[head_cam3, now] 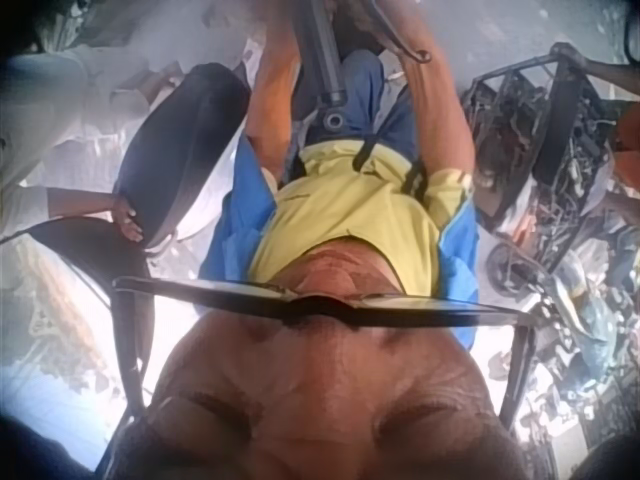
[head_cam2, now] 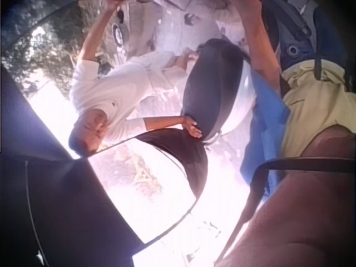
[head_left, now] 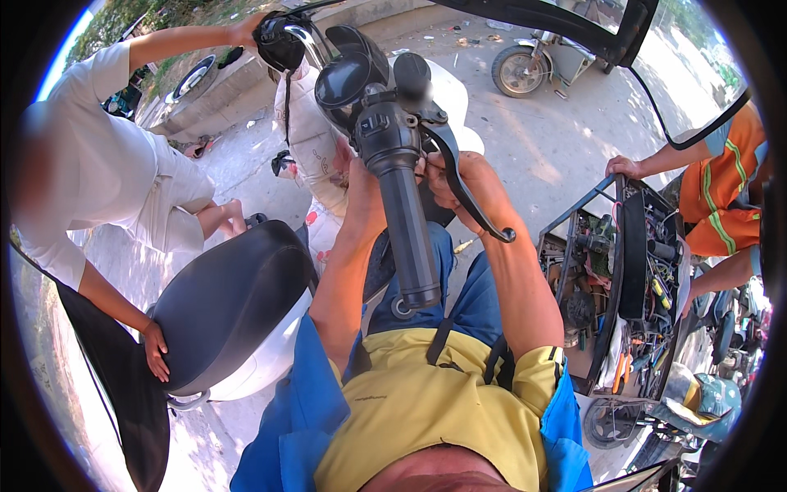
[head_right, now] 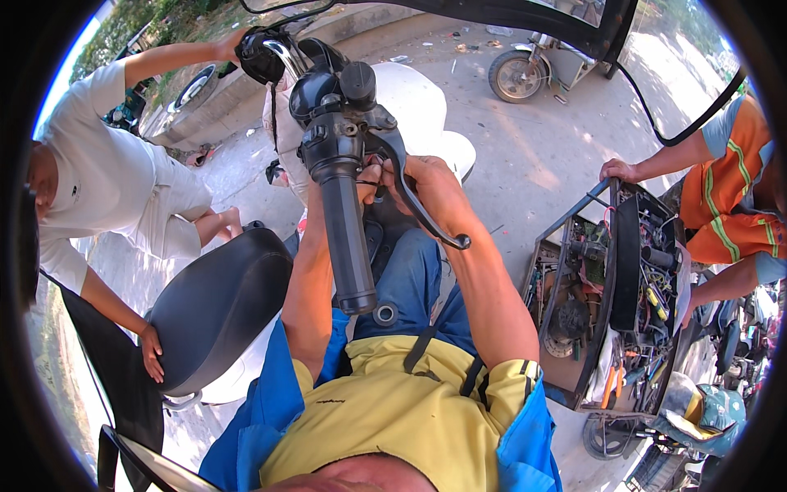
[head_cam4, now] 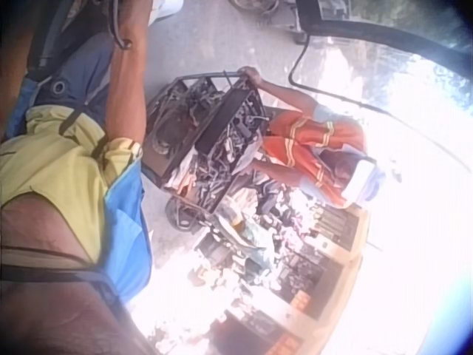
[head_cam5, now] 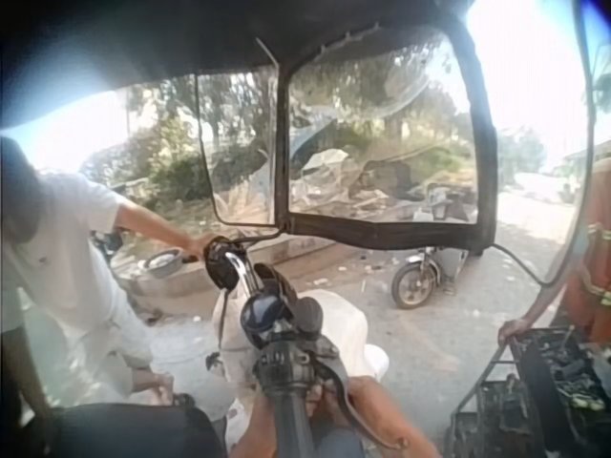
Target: The person works on the right handlebar of a white motorcycle, repeatedly wrapping electrical tape around the grip area and adjusting the brake lever assembly. The person handles the handlebar grip, brake lever, and electrical tape while seated on the motorcycle.
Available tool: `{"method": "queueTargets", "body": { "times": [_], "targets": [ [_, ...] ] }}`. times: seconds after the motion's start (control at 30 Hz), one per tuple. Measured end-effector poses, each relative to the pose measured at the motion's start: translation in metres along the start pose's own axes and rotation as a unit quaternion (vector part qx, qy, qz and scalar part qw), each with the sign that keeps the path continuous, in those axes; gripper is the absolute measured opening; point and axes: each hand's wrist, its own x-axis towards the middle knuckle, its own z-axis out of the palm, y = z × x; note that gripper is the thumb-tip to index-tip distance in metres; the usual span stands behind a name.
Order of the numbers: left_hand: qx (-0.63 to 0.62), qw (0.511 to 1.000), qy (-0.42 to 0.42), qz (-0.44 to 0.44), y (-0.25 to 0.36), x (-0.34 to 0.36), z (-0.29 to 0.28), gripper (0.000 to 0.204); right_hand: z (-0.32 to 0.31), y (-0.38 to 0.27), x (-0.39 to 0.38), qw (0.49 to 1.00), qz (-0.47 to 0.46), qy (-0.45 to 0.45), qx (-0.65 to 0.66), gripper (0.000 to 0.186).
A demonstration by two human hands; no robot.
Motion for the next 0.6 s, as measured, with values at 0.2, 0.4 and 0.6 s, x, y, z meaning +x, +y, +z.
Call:
{"method": "queueTargets", "body": {
  "times": [0.2,0.4,0.6],
  "targets": [
    [-0.066,0.998,-0.019,0.01,0.0,0.001,0.002,0.005,0.004,-0.002,-0.003,1.0,-0.018,0.014,-0.013,0.026],
    [0.092,0.995,0.006,0.049,-0.006,0.0,-0.001,0.009,0.003,-0.003,-0.003,0.999,-0.022,0.014,-0.018,0.03],
    [0.022,1.0,-0.007,0.018,-0.003,-0.002,0.002,0.009,-0.003,0.008,-0.013,0.959,-0.19,0.081,-0.195,0.029]
  ]
}}
